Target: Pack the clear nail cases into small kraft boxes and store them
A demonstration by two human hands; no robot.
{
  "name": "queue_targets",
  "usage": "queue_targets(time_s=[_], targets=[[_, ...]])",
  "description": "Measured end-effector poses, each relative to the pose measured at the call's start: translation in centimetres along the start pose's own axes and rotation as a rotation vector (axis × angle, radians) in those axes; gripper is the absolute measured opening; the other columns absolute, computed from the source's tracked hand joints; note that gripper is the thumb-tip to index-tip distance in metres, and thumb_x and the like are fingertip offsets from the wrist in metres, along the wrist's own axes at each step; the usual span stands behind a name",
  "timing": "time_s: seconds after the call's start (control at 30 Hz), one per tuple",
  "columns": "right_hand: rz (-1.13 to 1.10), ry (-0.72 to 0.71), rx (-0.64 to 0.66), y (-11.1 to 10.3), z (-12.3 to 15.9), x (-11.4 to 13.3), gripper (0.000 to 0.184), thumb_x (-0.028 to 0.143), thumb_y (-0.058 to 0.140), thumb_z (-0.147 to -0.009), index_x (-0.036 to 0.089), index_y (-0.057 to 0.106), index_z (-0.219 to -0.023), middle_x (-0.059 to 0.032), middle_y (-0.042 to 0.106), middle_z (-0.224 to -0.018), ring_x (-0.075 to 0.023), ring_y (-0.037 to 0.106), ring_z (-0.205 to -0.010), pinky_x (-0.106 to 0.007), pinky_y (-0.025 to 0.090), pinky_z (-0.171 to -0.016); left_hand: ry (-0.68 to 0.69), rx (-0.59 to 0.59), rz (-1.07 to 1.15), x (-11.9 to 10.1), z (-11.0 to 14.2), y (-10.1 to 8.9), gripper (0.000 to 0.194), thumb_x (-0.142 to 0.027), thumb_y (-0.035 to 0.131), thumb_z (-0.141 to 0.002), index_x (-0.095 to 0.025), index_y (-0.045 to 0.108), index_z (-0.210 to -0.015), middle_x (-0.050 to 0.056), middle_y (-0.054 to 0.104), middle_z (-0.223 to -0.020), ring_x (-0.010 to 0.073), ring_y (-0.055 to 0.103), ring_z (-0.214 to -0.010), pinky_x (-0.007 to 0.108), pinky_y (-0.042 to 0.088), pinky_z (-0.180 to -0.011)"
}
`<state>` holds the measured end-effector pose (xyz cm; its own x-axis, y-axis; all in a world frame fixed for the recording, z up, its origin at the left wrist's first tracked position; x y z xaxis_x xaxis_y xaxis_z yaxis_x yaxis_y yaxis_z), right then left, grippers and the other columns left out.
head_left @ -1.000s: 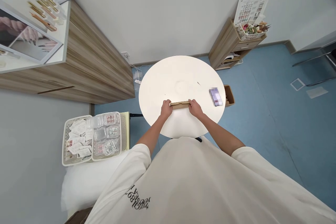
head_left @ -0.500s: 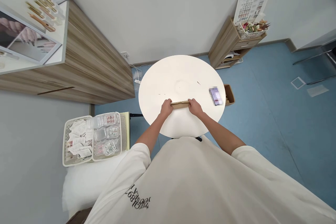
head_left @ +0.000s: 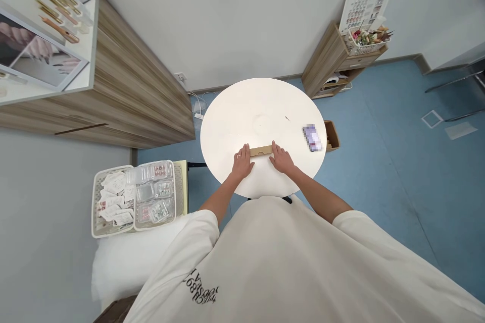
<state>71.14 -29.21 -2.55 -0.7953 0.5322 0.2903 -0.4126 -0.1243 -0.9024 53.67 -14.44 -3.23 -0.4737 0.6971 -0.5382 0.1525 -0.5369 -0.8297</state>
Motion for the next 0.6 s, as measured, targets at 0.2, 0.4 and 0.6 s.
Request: queue_targets(time_s=[0.2, 0.4, 0.6], targets=[[-0.014, 0.033, 0.038, 0.5, -0.3, 0.1, 0.080, 0.040, 0.040, -0.099, 0.018, -0.004, -0.163, -0.0184, 0.032, -0.160, -0.0330, 0.047, -0.124, -0.044, 0.041, -0.099, -0.098, 0.018, 0.025, -0.5, 0.1, 0.6, 0.093, -0.024, 0.058, -0.087, -0.018, 0.005, -0.163, 0.019, 0.006, -0.169, 0.0371, 0.007, -0.156, 0.059, 0.012, -0.121], [-0.079, 0.053, 0.054, -0.1, -0.9, 0.4, 0.077, 0.038, 0.038, -0.100, 0.014, -0.001, -0.162, -0.0203, 0.041, -0.152, -0.0327, 0.049, -0.123, -0.043, 0.043, -0.097, -0.165, -0.020, 0.141, -0.2, -0.2, 0.1, 0.085, -0.034, 0.057, -0.091, -0.021, 0.012, -0.162, 0.020, 0.024, -0.164, 0.0380, 0.030, -0.147, 0.057, 0.027, -0.115], [-0.301, 0.139, 0.034, -0.8, -1.3, 0.0, 0.058, 0.038, 0.027, -0.105, 0.021, 0.022, -0.160, -0.0145, 0.050, -0.144, -0.0265, 0.055, -0.119, -0.037, 0.047, -0.093, -0.317, -0.115, 0.421, 1.3, -0.3, -0.8, 0.047, -0.038, 0.041, -0.103, -0.021, 0.045, -0.146, 0.015, 0.058, -0.134, 0.0232, 0.060, -0.114, 0.038, 0.046, -0.100]])
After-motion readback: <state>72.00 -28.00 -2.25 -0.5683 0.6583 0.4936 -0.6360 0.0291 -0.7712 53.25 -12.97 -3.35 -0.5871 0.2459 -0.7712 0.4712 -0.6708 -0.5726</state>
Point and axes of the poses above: each hand's wrist, its own z-axis away from the middle knuckle, its own y-axis out of the palm, x = y × z, the point moved 2 cm from there along -z, towards the middle knuckle
